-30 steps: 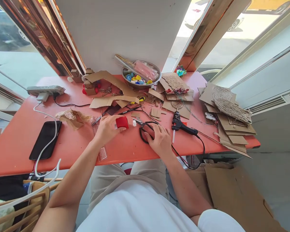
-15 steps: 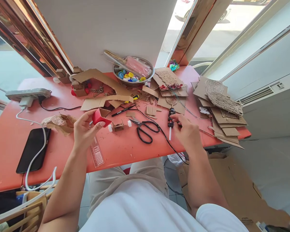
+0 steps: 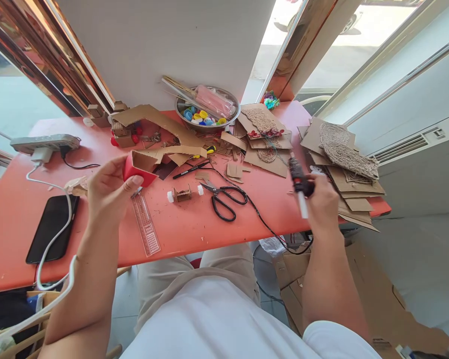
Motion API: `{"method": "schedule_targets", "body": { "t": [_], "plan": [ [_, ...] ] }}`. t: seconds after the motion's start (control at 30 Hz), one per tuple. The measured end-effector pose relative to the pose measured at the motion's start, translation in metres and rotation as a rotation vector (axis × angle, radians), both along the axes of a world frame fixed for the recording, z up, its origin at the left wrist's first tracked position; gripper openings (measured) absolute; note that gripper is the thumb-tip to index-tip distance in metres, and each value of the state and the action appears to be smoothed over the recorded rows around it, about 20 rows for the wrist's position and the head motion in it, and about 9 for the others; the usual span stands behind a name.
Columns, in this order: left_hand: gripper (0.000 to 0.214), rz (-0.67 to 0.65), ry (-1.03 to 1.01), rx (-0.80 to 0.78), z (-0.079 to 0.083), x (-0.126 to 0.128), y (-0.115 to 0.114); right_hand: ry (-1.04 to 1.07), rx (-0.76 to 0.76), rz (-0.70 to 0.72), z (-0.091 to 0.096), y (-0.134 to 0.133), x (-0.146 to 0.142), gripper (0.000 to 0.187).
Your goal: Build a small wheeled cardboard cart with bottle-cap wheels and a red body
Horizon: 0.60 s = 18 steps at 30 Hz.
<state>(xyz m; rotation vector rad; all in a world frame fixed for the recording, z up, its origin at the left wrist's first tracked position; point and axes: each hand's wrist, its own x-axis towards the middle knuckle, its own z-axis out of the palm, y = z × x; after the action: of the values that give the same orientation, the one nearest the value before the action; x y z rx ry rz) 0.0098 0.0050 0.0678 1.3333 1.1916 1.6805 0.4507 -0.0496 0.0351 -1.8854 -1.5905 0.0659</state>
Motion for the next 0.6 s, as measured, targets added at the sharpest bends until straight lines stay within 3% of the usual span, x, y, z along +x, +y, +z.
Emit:
{"method": "schedule_targets", "body": {
  "t": [0.07, 0.1, 0.17, 0.27, 0.43, 0.6],
  "plan": [
    [0.061, -0.014, -0.02, 0.039, 0.013, -0.002, 0.01, 0.267, 0.103, -0.055, 0.015, -0.005, -0.002, 0.019],
    [0.065, 0.016, -0.033, 0.093, 0.018, -0.002, 0.017, 0.419, 0.121, -0.014, 0.023, -0.006, -0.008, 0.023],
    [0.067, -0.003, -0.036, 0.131, 0.024, 0.002, 0.031, 0.553, 0.103, 0.117, 0.037, -0.006, -0.028, 0.035],
    [0.071, -0.036, -0.073, 0.106, 0.02, 0.01, 0.045, 0.838, -0.041, 0.404, 0.052, 0.0, -0.071, 0.045],
    [0.077, -0.112, -0.073, -0.095, -0.006, 0.016, 0.045, 0.805, -0.456, 0.583, 0.05, 0.013, -0.126, 0.059],
    [0.076, -0.194, 0.043, -0.143, -0.022, 0.012, 0.038, 0.638, -0.56, 0.59, 0.036, 0.024, -0.139, 0.079]
  ]
}}
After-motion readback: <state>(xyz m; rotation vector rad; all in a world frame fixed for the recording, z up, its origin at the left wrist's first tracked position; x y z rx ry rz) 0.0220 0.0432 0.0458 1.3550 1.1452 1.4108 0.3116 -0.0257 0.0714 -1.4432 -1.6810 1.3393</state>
